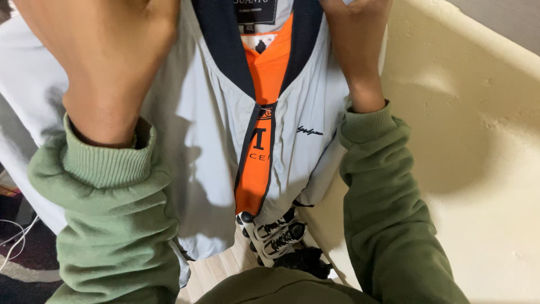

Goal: The person picks up an orange t-shirt and places it onto a red plastic hanger by hand, then takes a grey and black jacket and fits it onto another red plastic hanger before smoothing the jacket out.

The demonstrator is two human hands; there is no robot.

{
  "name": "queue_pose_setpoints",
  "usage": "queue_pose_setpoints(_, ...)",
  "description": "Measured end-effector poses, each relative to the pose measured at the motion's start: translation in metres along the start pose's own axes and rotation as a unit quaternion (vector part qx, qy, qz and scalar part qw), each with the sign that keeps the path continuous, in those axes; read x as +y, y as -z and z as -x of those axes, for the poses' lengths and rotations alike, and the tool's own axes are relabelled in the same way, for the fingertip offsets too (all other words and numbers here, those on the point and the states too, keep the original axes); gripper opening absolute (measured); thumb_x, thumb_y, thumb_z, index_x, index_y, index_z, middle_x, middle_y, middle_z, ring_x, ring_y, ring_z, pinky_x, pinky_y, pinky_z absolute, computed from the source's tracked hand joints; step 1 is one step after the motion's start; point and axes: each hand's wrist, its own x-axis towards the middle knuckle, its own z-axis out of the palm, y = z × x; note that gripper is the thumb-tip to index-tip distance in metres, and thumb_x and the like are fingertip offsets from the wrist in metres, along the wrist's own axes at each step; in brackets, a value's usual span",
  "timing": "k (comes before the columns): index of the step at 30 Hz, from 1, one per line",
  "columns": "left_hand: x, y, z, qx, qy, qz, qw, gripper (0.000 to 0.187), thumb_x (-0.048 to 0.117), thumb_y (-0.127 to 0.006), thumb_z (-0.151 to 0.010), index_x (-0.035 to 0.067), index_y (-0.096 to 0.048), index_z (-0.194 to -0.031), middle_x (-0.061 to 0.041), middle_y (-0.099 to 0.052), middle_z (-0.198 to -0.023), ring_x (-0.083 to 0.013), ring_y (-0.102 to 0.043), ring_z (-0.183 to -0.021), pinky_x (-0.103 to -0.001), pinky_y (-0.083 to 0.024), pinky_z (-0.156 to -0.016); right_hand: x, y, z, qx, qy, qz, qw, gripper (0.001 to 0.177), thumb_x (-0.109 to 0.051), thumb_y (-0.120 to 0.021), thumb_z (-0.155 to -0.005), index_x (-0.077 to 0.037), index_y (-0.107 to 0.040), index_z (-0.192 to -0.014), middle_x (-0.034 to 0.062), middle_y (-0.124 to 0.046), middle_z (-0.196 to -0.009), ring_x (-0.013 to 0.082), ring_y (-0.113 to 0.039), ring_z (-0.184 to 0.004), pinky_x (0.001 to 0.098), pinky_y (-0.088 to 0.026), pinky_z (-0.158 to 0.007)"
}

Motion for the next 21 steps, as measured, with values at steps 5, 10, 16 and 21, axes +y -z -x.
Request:
queue_pose_setpoints(5, -0.005, 0.002, -0.008, -0.004, 0.003, 0.063, 0.998, 0.012, 0.003, -0.068, -0.093, 0.006, -0.061, -0.084, -0.007, -0.049, -0.069, -0.0255, -0.046, -0.060, -0.035, -0.035, -0.063, -0.010, 0.006, 0.002, 0.009, 0.005, -0.018, 1.000, 0.060, -0.028, -0.083, -0.105, 0.002, -0.038, -0.080, 0.0115, -0.041, -0.081, 0.0253, -0.043, -0.080, 0.0424, -0.038, -0.077)
queue_pose_setpoints(10, 0.010, 0.000, -0.019, 0.003, -0.016, 0.038, 0.999, 0.014, 0.008, -0.072, -0.092, 0.008, -0.062, -0.081, -0.006, -0.049, -0.065, -0.0238, -0.046, -0.056, -0.036, -0.035, -0.062, -0.021, 0.011, -0.003, -0.013, 0.034, -0.052, 0.998, 0.060, -0.026, -0.081, -0.109, 0.001, -0.038, -0.077, 0.0083, -0.034, -0.071, 0.0200, -0.034, -0.067, 0.0388, -0.029, -0.064)
queue_pose_setpoints(16, 0.023, 0.001, -0.021, -0.018, 0.003, 0.055, 0.998, 0.023, 0.021, -0.077, -0.099, 0.005, -0.065, -0.088, -0.007, -0.053, -0.067, -0.0268, -0.049, -0.059, -0.038, -0.036, -0.063, -0.034, 0.002, 0.003, -0.017, 0.060, -0.090, 0.994, 0.052, -0.021, -0.081, -0.113, 0.001, -0.044, -0.084, 0.0065, -0.028, -0.072, 0.0169, -0.027, -0.065, 0.0337, -0.023, -0.056)
queue_pose_setpoints(21, 0.031, -0.002, -0.018, -0.026, 0.014, 0.013, 0.999, 0.030, 0.030, -0.083, -0.099, 0.009, -0.068, -0.085, -0.009, -0.051, -0.069, -0.0300, -0.048, -0.058, -0.039, -0.033, -0.056, -0.031, -0.004, 0.005, 0.001, 0.064, -0.100, 0.993, 0.047, -0.021, -0.079, -0.111, 0.003, -0.046, -0.087, 0.0070, -0.031, -0.073, 0.0164, -0.029, -0.067, 0.0356, -0.026, -0.061)
